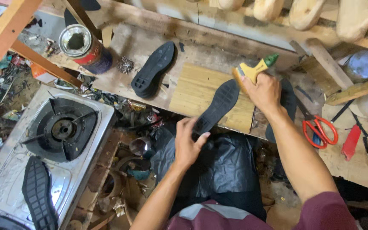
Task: The person repeatedly brushes the soles of black shoe soles with a hand brush on a wooden workbench. The person flips each sole to clean both sides and places the finished soles into a stack on the bench.
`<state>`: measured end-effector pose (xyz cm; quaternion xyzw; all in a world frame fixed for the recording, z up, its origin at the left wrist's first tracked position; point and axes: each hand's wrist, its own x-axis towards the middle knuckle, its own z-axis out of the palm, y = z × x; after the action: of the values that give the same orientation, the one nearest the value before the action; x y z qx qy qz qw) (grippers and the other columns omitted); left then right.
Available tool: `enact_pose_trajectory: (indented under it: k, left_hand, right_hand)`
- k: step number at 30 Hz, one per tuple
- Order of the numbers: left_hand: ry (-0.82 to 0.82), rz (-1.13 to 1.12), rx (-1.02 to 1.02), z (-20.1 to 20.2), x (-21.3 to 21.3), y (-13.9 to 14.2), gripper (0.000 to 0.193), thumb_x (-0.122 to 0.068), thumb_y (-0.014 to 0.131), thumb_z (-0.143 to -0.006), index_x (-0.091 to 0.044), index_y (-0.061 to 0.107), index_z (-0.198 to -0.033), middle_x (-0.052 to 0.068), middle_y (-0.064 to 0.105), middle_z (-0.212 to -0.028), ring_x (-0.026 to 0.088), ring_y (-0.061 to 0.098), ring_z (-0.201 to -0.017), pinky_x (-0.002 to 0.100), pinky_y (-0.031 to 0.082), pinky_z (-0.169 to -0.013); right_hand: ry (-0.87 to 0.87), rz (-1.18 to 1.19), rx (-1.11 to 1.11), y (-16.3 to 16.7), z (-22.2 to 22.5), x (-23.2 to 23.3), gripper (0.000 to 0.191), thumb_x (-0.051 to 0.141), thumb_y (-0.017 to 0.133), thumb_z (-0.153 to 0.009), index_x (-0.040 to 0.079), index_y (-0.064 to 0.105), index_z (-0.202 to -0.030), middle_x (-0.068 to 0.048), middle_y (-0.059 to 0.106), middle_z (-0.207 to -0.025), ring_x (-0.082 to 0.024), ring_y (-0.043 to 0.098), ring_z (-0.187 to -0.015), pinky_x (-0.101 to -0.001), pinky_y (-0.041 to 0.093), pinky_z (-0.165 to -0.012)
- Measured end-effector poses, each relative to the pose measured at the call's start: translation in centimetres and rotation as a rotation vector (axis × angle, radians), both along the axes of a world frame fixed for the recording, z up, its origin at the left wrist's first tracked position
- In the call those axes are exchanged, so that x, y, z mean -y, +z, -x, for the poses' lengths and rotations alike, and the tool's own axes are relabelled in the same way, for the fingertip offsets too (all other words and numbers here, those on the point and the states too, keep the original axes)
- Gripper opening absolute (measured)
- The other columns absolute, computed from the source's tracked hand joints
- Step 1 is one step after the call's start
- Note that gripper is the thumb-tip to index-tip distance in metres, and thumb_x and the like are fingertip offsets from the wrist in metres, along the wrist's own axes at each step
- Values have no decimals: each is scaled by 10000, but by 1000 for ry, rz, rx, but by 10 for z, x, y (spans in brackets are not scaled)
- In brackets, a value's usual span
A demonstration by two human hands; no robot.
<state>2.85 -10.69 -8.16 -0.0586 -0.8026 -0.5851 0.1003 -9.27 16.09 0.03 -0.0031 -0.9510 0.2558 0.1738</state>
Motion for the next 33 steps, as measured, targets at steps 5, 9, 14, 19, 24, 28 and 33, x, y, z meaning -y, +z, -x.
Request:
enact_pose_trajectory:
  k: [5,9,14,19,24,28,33]
  left_hand:
    - [-65,-825,565,9,-5,-36,489,-102,599,-963,-67,486,-1437,105,659,-1217,199,673,-1009,357,621,-828]
    - [-154,-970,717,14,-13,-55,408,-93,563,-1006,0,555,-1403,121,710,-1140,191,707,-884,355,636,-794]
    - [-81,-971,667,9,-23,-57,355,-61,573,-998,27,611,-1340,98,704,-1046,158,685,-803,346,640,-752]
    - [-57,-971,647,6,-24,-55,336,-50,587,-989,20,623,-1316,61,670,-950,133,658,-764,337,643,-740]
    - [-67,-915,531,13,-28,-54,329,-53,600,-1006,53,636,-1315,61,714,-1038,117,680,-851,291,603,-793]
    - [-36,-943,625,15,-27,-51,324,-85,601,-996,17,629,-1303,40,673,-950,119,657,-789,325,630,-747]
    - [-47,-889,606,15,-25,-47,311,-77,600,-993,26,646,-1282,21,687,-934,121,665,-786,322,595,-730]
  right_hand:
    - [-78,150,35,-14,-15,12,363,364,746,-941,39,744,-1103,-210,735,-914,-371,720,-853,-464,538,-729]
    - [-152,266,105,-27,-39,34,403,382,736,-931,6,716,-1075,-210,745,-936,-349,733,-869,-454,541,-756]
    - [-111,249,380,-32,-102,58,366,353,699,-927,2,725,-1029,-206,760,-841,-318,754,-790,-415,553,-760]
    - [73,414,310,-20,-121,58,346,315,681,-931,13,728,-1094,-167,776,-938,-268,769,-846,-390,570,-737]
    - [81,318,272,-23,-133,63,323,286,734,-907,-16,727,-1023,-199,758,-925,-293,760,-840,-411,566,-740]
    - [149,267,267,-32,-144,64,314,274,736,-883,6,751,-1047,-211,757,-934,-316,756,-847,-417,566,-718]
    - [59,188,303,-30,-138,64,322,294,758,-904,-21,735,-964,-241,738,-890,-363,741,-827,-434,558,-709]
